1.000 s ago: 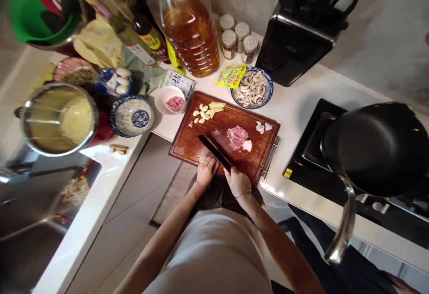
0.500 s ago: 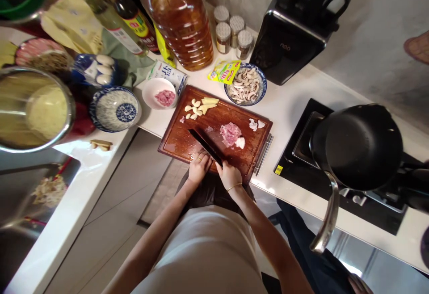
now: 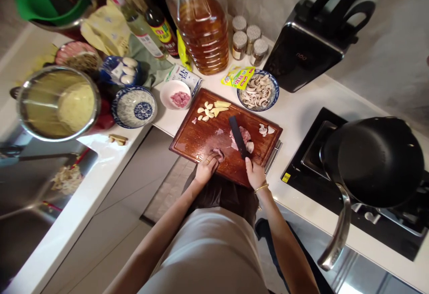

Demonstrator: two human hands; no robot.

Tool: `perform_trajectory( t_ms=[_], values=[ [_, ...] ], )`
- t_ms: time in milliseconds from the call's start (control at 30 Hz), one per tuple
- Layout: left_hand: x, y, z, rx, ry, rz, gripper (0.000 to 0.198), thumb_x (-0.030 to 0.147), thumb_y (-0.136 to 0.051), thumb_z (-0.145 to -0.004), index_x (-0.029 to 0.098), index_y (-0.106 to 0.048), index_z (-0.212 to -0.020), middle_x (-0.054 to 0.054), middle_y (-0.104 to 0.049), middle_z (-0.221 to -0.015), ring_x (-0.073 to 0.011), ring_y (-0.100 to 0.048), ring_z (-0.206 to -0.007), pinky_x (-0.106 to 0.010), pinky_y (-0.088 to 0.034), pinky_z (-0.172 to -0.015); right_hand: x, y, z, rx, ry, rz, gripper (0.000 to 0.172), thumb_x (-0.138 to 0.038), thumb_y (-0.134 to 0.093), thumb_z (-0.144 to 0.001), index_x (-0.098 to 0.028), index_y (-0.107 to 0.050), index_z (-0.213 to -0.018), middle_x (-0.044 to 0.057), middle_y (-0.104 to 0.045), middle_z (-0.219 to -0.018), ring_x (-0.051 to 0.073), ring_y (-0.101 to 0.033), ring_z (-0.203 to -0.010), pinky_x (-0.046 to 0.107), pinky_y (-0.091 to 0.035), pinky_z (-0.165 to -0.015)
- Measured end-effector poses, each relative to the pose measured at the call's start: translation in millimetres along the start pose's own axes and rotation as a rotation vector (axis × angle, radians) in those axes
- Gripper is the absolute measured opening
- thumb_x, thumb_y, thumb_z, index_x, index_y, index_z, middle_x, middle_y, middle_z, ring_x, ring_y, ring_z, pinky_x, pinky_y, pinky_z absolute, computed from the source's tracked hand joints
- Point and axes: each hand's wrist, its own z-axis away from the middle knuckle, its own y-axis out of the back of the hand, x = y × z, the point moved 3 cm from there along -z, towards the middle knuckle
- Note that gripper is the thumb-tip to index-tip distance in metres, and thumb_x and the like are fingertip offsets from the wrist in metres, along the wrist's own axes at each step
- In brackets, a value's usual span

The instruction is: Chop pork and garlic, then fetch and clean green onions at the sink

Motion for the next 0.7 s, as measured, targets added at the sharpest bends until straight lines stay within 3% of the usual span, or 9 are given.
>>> perform_trajectory(
  t_ms=[100, 233, 467, 700],
  values=[
    [0.5, -0.3, 1.2, -0.005, -0.002, -0.016, 0.022, 0.018, -0.042, -0.086, 0.018, -0.055, -0.105, -0.007, -0.058, -0.11, -0.0176, -0.047, -0.113, -0.037, -0.04, -0.097, -22.8, -14.4, 18.4, -0.003, 0.112, 0.275, 0.05, -0.048, -0.023, -0.089, -0.016, -0.061, -0.083, 0.01, -0.066, -0.076, 0.017, -0.06, -0.07, 0.024, -0.038, -0.062],
    [-0.3, -1.4, 2.3, -0.012, -0.001, -0.041, 0.02, 0.019, -0.043, -0.086, 0.019, -0.056, -0.101, -0.007, -0.059, -0.109, -0.0186, -0.047, -0.113, -0.037, -0.041, -0.097, -36.1, -36.8, 35.0, -0.111, 0.072, 0.503, 0.046, -0.043, -0.025, -0.09, -0.014, -0.061, -0.086, 0.01, -0.066, -0.07, 0.017, -0.061, -0.061, 0.024, -0.034, -0.055],
    [-1.0, -0.5, -0.2, 0.02, 0.003, -0.025, 0.019, 0.02, -0.045, -0.085, 0.017, -0.056, -0.1, -0.007, -0.061, -0.103, -0.0176, -0.05, -0.11, -0.036, -0.04, -0.098, -29.0, -38.7, 46.5, -0.187, 0.075, 0.502, 0.045, -0.042, -0.025, -0.091, -0.015, -0.06, -0.09, 0.01, -0.067, -0.07, 0.017, -0.062, -0.062, 0.023, -0.034, -0.054],
    [-4.0, -3.0, 1.5, 0.019, 0.014, -0.043, 0.018, 0.02, -0.044, -0.085, 0.017, -0.057, -0.098, -0.009, -0.06, -0.104, -0.0206, -0.048, -0.111, -0.04, -0.042, -0.095, -42.5, -45.2, 33.6, -0.169, 0.056, 0.552, 0.047, -0.044, -0.024, -0.091, -0.015, -0.06, -0.085, 0.01, -0.067, -0.067, 0.018, -0.063, -0.058, 0.023, -0.033, -0.05]
  ],
)
